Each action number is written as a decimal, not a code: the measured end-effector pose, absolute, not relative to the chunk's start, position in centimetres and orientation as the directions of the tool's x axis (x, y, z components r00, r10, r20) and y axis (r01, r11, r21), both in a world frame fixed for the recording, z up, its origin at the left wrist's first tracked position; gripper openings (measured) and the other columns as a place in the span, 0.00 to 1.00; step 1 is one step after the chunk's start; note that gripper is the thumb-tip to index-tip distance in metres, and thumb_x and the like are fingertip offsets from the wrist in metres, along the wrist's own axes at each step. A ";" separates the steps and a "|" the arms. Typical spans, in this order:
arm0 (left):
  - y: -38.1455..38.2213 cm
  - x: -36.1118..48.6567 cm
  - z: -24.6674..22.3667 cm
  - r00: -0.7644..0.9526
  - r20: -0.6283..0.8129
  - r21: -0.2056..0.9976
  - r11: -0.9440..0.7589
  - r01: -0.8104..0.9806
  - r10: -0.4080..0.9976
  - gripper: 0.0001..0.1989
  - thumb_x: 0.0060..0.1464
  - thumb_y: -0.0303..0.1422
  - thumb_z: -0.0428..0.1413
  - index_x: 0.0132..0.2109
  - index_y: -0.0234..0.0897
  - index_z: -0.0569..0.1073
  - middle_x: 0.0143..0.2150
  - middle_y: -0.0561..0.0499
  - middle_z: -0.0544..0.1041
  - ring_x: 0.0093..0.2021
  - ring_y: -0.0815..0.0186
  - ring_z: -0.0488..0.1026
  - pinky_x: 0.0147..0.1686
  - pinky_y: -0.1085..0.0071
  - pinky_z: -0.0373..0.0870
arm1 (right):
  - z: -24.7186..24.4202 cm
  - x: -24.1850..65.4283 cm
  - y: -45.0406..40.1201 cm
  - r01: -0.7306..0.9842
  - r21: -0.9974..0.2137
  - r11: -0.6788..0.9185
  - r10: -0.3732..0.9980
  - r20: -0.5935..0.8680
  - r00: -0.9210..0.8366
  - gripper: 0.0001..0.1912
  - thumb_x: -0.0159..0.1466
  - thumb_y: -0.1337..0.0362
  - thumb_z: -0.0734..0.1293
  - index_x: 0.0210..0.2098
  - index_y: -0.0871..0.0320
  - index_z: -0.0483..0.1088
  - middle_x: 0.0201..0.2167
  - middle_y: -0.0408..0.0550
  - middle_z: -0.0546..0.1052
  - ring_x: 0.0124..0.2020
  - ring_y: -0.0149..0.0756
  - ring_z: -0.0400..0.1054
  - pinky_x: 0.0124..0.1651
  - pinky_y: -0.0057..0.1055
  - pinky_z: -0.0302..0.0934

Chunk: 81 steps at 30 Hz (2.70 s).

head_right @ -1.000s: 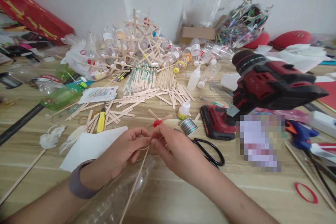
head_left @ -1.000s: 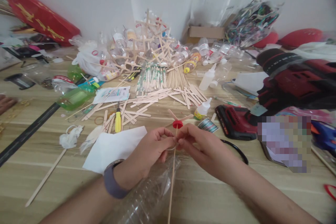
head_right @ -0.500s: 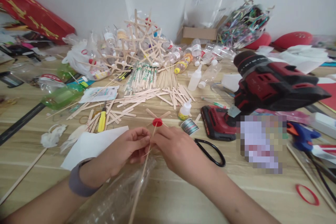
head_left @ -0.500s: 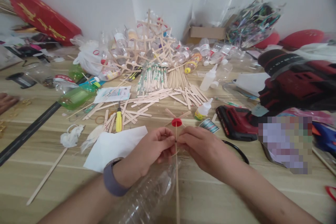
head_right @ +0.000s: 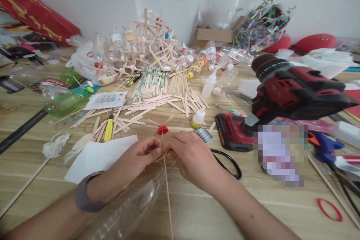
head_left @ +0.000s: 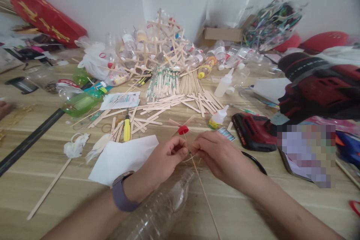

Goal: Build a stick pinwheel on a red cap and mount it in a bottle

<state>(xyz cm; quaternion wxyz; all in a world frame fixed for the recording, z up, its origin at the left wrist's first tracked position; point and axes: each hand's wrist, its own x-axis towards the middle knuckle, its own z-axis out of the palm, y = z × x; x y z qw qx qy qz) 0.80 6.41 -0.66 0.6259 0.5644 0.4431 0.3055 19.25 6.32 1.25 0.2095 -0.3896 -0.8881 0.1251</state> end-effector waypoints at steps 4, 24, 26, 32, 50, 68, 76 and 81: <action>6.2 0.8 -0.7 0.429 -0.187 0.982 0.151 0.116 0.884 0.08 0.56 0.37 0.53 0.32 0.38 0.64 0.30 0.55 0.62 0.33 0.66 0.60 0.36 0.70 0.57 | 1.2 19.3 6.3 0.641 -0.389 0.662 0.748 0.293 -0.595 0.11 0.64 0.74 0.57 0.31 0.57 0.67 0.28 0.48 0.73 0.30 0.38 0.66 0.35 0.33 0.56; 6.6 0.6 0.5 0.457 -0.362 0.932 0.327 0.158 0.812 0.12 0.54 0.40 0.56 0.31 0.35 0.68 0.27 0.52 0.72 0.26 0.70 0.67 0.28 0.74 0.62 | 1.2 18.9 5.7 0.690 -0.327 0.646 0.763 0.232 -0.604 0.10 0.65 0.73 0.60 0.32 0.61 0.73 0.28 0.51 0.74 0.32 0.42 0.67 0.38 0.37 0.55; 6.6 0.7 0.6 0.443 -0.370 0.929 0.317 0.192 0.817 0.13 0.55 0.41 0.56 0.31 0.35 0.68 0.26 0.53 0.72 0.24 0.70 0.67 0.26 0.74 0.62 | 1.2 18.8 5.6 0.708 -0.317 0.630 0.775 0.215 -0.594 0.10 0.65 0.71 0.61 0.31 0.61 0.73 0.28 0.51 0.74 0.32 0.43 0.67 0.38 0.38 0.55; 6.4 0.6 1.1 0.390 -0.275 0.916 0.117 0.384 0.879 0.09 0.56 0.36 0.53 0.31 0.36 0.70 0.25 0.56 0.70 0.25 0.69 0.66 0.26 0.74 0.59 | 1.3 18.4 5.5 0.744 -0.344 0.573 0.818 0.187 -0.544 0.09 0.65 0.70 0.63 0.30 0.60 0.73 0.27 0.49 0.74 0.31 0.42 0.68 0.36 0.37 0.55; 6.1 0.7 1.8 0.353 -0.198 0.808 -0.052 0.587 0.915 0.07 0.56 0.30 0.53 0.33 0.36 0.75 0.30 0.53 0.76 0.31 0.65 0.71 0.31 0.71 0.60 | 1.7 18.1 5.4 0.753 -0.521 0.401 0.905 0.097 -0.414 0.07 0.59 0.73 0.68 0.26 0.60 0.74 0.25 0.46 0.76 0.29 0.37 0.70 0.32 0.31 0.58; 5.6 0.4 1.8 0.433 -0.068 0.664 -0.284 0.692 0.899 0.06 0.58 0.27 0.54 0.35 0.35 0.75 0.34 0.51 0.77 0.36 0.64 0.72 0.36 0.71 0.62 | 1.7 18.0 5.4 0.730 -0.598 0.331 0.923 0.044 -0.383 0.07 0.60 0.72 0.66 0.26 0.58 0.72 0.26 0.45 0.77 0.31 0.37 0.71 0.33 0.30 0.58; 5.6 0.8 1.8 0.429 -0.074 0.605 -0.302 0.737 0.900 0.06 0.60 0.26 0.50 0.33 0.36 0.69 0.33 0.50 0.73 0.33 0.64 0.69 0.32 0.70 0.61 | 2.0 18.0 5.6 0.689 -0.675 0.265 0.927 -0.019 -0.375 0.07 0.61 0.71 0.64 0.27 0.57 0.72 0.26 0.43 0.78 0.28 0.34 0.70 0.30 0.27 0.59; 5.5 0.9 1.5 0.441 -0.037 0.576 -0.342 0.743 0.897 0.06 0.61 0.27 0.48 0.35 0.37 0.67 0.33 0.50 0.73 0.33 0.64 0.70 0.32 0.69 0.62 | 1.8 18.0 5.6 0.673 -0.702 0.232 0.928 -0.047 -0.370 0.08 0.61 0.69 0.63 0.27 0.58 0.71 0.24 0.43 0.76 0.26 0.33 0.68 0.27 0.26 0.57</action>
